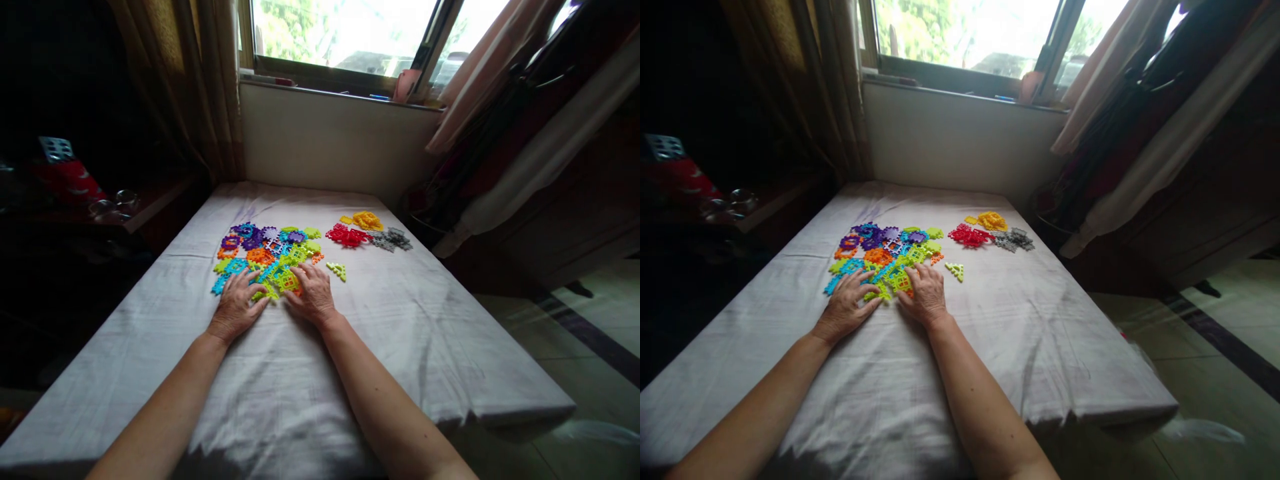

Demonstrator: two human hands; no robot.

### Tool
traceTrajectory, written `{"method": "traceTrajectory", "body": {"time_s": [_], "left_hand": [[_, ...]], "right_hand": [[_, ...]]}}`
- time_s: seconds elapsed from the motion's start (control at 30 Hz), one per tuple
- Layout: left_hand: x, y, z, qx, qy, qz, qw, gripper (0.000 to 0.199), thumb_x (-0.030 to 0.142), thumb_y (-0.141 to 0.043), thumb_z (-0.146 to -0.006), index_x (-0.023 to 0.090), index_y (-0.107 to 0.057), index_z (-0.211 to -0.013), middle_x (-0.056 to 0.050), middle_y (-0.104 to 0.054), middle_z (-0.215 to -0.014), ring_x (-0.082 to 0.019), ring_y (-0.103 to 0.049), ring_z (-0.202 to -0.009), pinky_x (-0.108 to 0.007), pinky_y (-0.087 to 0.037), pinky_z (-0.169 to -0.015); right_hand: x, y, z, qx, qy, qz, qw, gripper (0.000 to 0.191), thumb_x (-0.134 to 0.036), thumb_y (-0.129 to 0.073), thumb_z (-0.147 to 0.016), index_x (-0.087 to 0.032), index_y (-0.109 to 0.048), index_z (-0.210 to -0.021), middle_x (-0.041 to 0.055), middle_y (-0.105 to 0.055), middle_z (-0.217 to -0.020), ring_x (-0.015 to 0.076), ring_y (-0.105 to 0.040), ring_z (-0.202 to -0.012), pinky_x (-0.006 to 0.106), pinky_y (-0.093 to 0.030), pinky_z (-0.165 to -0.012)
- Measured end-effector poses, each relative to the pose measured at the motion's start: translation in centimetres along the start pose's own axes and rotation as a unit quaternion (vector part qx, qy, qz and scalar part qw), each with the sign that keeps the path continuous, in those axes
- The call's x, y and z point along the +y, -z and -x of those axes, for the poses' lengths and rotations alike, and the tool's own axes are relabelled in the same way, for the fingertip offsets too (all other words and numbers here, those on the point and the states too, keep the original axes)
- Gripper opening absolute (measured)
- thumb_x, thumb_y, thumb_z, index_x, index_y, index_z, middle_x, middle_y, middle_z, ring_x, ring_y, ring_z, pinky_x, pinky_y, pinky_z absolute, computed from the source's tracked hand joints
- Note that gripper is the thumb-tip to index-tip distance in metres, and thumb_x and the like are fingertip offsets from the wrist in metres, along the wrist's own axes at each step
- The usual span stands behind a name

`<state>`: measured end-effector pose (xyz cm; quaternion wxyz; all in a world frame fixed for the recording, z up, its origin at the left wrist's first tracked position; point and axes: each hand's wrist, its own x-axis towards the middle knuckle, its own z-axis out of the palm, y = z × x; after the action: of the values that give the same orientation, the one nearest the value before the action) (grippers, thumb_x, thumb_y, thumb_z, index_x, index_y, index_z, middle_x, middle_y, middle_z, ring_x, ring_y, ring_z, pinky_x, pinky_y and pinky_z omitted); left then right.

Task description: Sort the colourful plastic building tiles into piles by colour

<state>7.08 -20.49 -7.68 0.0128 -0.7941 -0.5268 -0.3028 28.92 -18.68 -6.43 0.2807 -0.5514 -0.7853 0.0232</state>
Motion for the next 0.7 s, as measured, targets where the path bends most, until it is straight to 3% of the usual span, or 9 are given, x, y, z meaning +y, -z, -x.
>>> {"method": "traceTrajectory", "body": {"time_s": [0.2,0.4,0.53,0.63,0.7], "left_hand": [[0.1,0.0,0.0,-0.005,0.004,-0.002,1.000,0.016,0.037,-0.062,-0.086,0.027,-0.074,-0.093,-0.006,-0.065,-0.137,-0.033,-0.049,-0.138,-0.058,-0.031,-0.118],[0.1,0.2,0.0,-0.009,0.005,-0.001,1.000,0.017,0.038,-0.062,-0.087,0.027,-0.074,-0.092,-0.006,-0.065,-0.138,-0.033,-0.049,-0.139,-0.059,-0.031,-0.119],[0.2,0.3,0.0,-0.014,0.013,0.001,1.000,0.016,0.038,-0.061,-0.087,0.027,-0.073,-0.090,-0.006,-0.065,-0.137,-0.033,-0.049,-0.138,-0.059,-0.031,-0.119],[0.2,0.4,-0.1,-0.016,0.013,0.008,1.000,0.017,0.039,-0.061,-0.087,0.028,-0.073,-0.090,-0.006,-0.065,-0.136,-0.032,-0.050,-0.137,-0.059,-0.031,-0.119],[0.1,0.5,-0.2,-0.017,0.010,0.015,1.000,0.017,0.040,-0.061,-0.087,0.028,-0.073,-0.090,-0.005,-0.065,-0.136,-0.032,-0.050,-0.137,-0.058,-0.032,-0.118]], "right_hand": [[-1.1,-0.5,-0.2,-0.050,0.020,-0.002,0.999,0.048,-0.038,-0.069,-0.085,-0.025,-0.065,-0.132,0.0094,-0.063,-0.139,0.0299,-0.049,-0.132,0.048,-0.034,-0.110],[0.0,-0.3,-0.5,0.015,-0.002,-0.033,0.999,0.045,-0.036,-0.072,-0.083,-0.025,-0.067,-0.126,0.0089,-0.065,-0.134,0.0262,-0.052,-0.127,0.041,-0.035,-0.109],[3.3,1.3,-0.7,0.095,-0.119,-0.017,0.988,0.042,-0.036,-0.069,-0.085,-0.023,-0.066,-0.125,0.0110,-0.064,-0.133,0.0274,-0.053,-0.123,0.042,-0.035,-0.107],[6.6,2.2,-0.2,0.121,-0.226,0.005,0.967,0.038,-0.034,-0.068,-0.085,-0.021,-0.067,-0.121,0.0130,-0.066,-0.127,0.0306,-0.053,-0.117,0.044,-0.037,-0.100],[8.2,2.3,0.2,0.134,-0.253,0.008,0.958,0.033,-0.033,-0.068,-0.084,-0.022,-0.069,-0.115,0.0126,-0.067,-0.121,0.0315,-0.053,-0.113,0.045,-0.038,-0.096]]}}
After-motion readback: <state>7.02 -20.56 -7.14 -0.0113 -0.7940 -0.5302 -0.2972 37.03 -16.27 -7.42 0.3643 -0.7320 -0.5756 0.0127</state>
